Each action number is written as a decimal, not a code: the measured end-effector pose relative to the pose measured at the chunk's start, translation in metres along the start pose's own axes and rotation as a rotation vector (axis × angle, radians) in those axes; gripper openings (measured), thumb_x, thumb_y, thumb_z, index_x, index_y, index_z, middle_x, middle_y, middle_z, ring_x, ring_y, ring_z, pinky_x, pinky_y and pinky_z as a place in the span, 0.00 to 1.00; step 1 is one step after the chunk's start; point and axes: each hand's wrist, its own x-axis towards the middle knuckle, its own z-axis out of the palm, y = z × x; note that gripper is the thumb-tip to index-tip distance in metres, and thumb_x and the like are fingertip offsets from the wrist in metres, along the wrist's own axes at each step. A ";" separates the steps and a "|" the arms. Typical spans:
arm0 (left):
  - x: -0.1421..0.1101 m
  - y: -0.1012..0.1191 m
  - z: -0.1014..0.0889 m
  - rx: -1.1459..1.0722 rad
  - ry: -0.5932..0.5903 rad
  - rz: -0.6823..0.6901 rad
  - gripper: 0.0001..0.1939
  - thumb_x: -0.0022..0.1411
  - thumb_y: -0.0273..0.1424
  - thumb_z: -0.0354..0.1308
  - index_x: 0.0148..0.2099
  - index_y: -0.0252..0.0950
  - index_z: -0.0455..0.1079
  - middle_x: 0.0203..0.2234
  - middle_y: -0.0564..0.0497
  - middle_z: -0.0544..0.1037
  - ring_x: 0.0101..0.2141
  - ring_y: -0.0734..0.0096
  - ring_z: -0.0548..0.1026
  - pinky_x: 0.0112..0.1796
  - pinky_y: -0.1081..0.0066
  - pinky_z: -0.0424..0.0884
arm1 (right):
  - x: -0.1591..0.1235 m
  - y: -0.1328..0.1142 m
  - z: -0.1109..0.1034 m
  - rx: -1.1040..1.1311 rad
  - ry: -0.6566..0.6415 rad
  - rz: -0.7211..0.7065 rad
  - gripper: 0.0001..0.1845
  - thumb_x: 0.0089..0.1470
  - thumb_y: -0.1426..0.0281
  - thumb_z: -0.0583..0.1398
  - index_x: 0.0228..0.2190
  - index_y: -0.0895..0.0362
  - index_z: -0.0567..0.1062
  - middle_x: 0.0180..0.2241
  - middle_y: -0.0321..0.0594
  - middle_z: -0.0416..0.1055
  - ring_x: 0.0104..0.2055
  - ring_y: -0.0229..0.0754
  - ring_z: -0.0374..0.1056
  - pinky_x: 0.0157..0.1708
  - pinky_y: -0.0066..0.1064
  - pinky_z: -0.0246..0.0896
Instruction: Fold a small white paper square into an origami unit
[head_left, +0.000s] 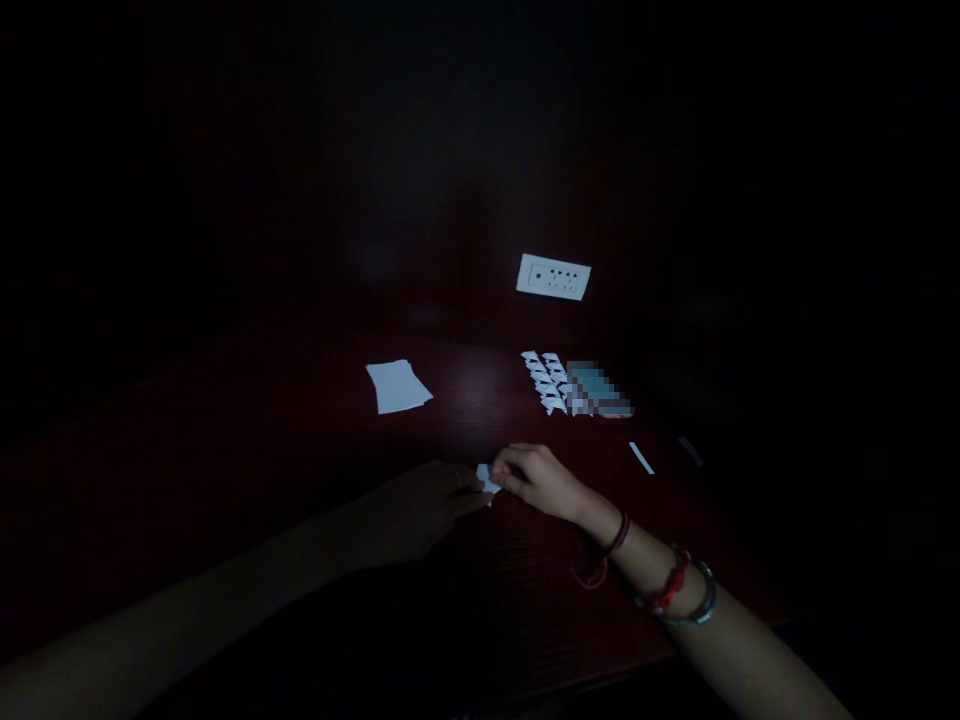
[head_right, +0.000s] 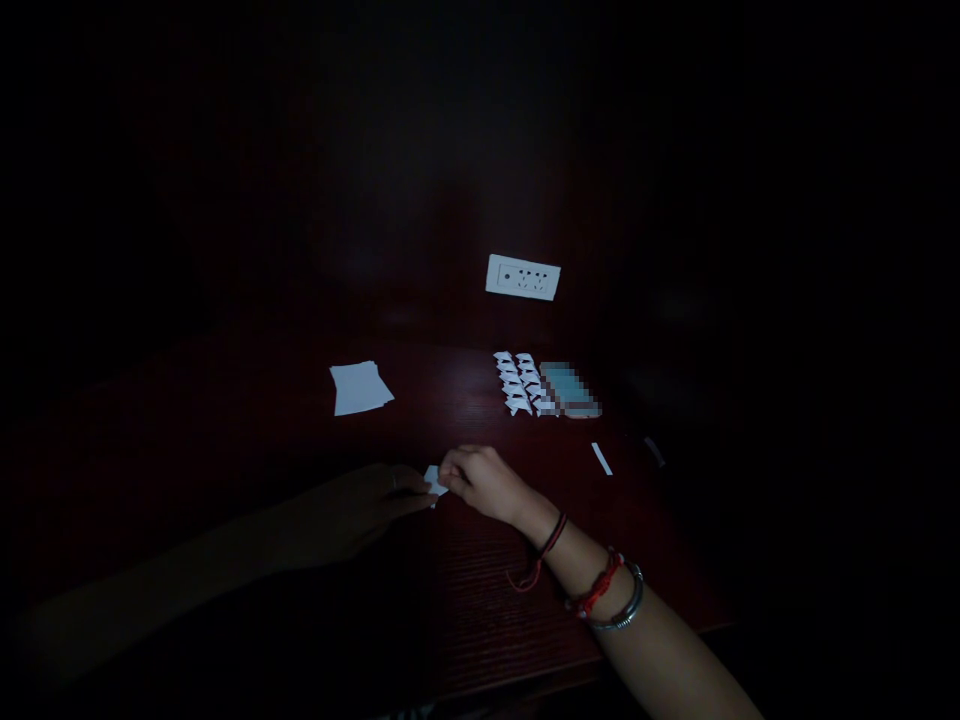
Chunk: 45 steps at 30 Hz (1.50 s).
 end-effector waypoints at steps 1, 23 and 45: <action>0.000 -0.001 0.001 -0.006 0.011 -0.007 0.22 0.57 0.22 0.47 0.54 0.39 0.56 0.49 0.47 0.63 0.47 0.62 0.61 0.46 0.62 0.60 | 0.000 0.000 0.000 -0.003 0.007 -0.001 0.05 0.51 0.75 0.53 0.27 0.61 0.68 0.26 0.37 0.64 0.28 0.33 0.60 0.29 0.23 0.55; -0.001 -0.017 -0.007 -0.062 -0.004 0.010 0.27 0.52 0.16 0.45 0.53 0.42 0.56 0.50 0.52 0.63 0.48 0.67 0.62 0.46 0.66 0.58 | -0.011 -0.008 -0.014 -0.421 -0.153 -0.295 0.12 0.51 0.74 0.52 0.39 0.57 0.70 0.35 0.40 0.67 0.39 0.38 0.60 0.41 0.32 0.55; -0.005 -0.022 -0.004 -0.086 -0.016 -0.014 0.29 0.50 0.15 0.45 0.52 0.44 0.57 0.51 0.54 0.61 0.45 0.67 0.63 0.44 0.66 0.60 | -0.012 -0.004 -0.017 -0.219 -0.082 -0.174 0.11 0.46 0.78 0.52 0.30 0.59 0.73 0.33 0.37 0.68 0.36 0.36 0.63 0.42 0.28 0.56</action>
